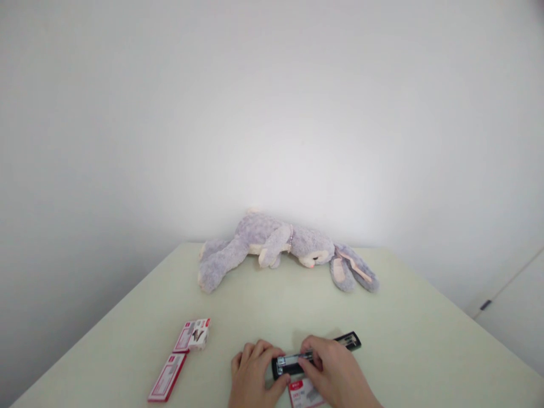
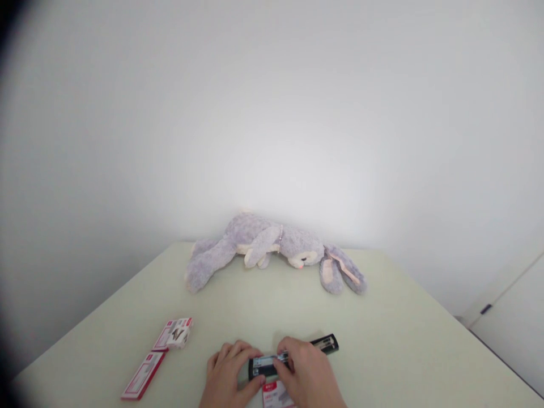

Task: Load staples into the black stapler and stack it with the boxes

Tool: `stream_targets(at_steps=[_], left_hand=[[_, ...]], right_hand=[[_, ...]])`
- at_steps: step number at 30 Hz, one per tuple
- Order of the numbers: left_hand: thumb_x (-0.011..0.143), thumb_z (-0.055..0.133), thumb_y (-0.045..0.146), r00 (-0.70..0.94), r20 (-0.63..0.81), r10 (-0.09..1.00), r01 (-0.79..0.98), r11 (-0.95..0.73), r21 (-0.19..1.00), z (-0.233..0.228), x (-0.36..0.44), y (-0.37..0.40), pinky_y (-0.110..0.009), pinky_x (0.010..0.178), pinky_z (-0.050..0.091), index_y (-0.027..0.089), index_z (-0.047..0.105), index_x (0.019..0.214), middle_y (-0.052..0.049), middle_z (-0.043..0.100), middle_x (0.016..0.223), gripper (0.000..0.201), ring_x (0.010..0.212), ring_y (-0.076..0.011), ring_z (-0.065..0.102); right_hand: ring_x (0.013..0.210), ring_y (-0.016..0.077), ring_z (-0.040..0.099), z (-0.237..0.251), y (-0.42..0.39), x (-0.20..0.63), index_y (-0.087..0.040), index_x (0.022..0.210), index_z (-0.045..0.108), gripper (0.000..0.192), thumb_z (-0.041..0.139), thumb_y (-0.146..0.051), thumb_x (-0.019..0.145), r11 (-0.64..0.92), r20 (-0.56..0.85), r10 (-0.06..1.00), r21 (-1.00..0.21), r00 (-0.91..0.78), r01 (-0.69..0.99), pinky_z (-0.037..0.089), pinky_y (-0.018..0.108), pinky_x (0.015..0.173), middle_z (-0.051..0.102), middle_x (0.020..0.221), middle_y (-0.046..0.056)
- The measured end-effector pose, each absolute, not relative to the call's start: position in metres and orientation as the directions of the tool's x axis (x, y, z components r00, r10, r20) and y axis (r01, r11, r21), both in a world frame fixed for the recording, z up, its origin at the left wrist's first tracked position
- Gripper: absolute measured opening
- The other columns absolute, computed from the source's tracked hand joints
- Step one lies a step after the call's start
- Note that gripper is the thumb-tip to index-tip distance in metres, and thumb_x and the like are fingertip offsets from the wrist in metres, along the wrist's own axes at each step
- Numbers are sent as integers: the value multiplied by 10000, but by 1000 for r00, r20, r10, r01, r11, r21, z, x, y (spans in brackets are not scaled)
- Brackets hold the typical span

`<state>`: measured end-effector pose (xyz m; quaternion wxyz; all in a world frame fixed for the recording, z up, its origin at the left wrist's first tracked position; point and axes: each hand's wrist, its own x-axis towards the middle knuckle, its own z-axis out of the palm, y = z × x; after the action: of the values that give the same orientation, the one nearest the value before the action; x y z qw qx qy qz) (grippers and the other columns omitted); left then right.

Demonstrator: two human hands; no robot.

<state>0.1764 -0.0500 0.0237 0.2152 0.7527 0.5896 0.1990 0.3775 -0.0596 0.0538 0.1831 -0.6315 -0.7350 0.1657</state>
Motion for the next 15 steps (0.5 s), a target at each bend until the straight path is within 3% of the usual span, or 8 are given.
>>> stream_targets(at_steps=[2,7,9,11,12,15], left_hand=[[767,750,358,226,34,973,803,-206,560,25,176,-50,-425,992,307,383,726,1071,25,710,1154,306,1144,-260,568],[773,731,332,222,24,975,800,-196,567,29,177,-51,-417,999,305,383,721,1081,30,708,1160,312,1149,-249,567],[776,721,332,222,27,975,797,-197,570,29,177,-52,-424,1002,307,378,721,1082,15,711,1162,309,1146,-258,566],[775,715,328,227,26,974,797,-201,570,30,177,-52,-429,1002,310,368,719,1080,5,710,1171,308,1144,-264,565],[776,712,326,231,24,973,797,-203,569,31,177,-52,-429,1001,312,363,718,1082,4,708,1177,308,1144,-265,566],[798,698,343,252,18,968,792,-217,570,35,177,-51,-424,1002,318,356,715,1095,5,700,1195,298,1148,-264,566]], right_hand=[[678,166,623,53,-62,376,-278,921,734,150,588,-306,905,139,43,990,-471,-134,871,317,250,624,704,725,-17],[684,160,610,36,-71,383,-283,1152,708,285,541,-363,935,239,18,953,-660,-303,712,377,234,643,714,792,-9],[606,156,538,19,-77,402,-223,1037,721,332,518,-470,950,130,-15,980,-713,-200,689,360,244,592,632,676,-11],[577,155,473,1,-82,428,-192,791,676,469,497,-598,940,-32,-69,997,-727,-27,685,328,265,565,519,594,-18],[578,157,461,-6,-83,441,-191,796,668,491,518,-643,917,-93,-105,994,-742,21,664,325,272,568,484,585,-28],[607,172,480,-9,-78,464,-184,1149,660,600,554,-709,879,-153,-134,988,-862,74,484,345,281,590,479,623,-46]])
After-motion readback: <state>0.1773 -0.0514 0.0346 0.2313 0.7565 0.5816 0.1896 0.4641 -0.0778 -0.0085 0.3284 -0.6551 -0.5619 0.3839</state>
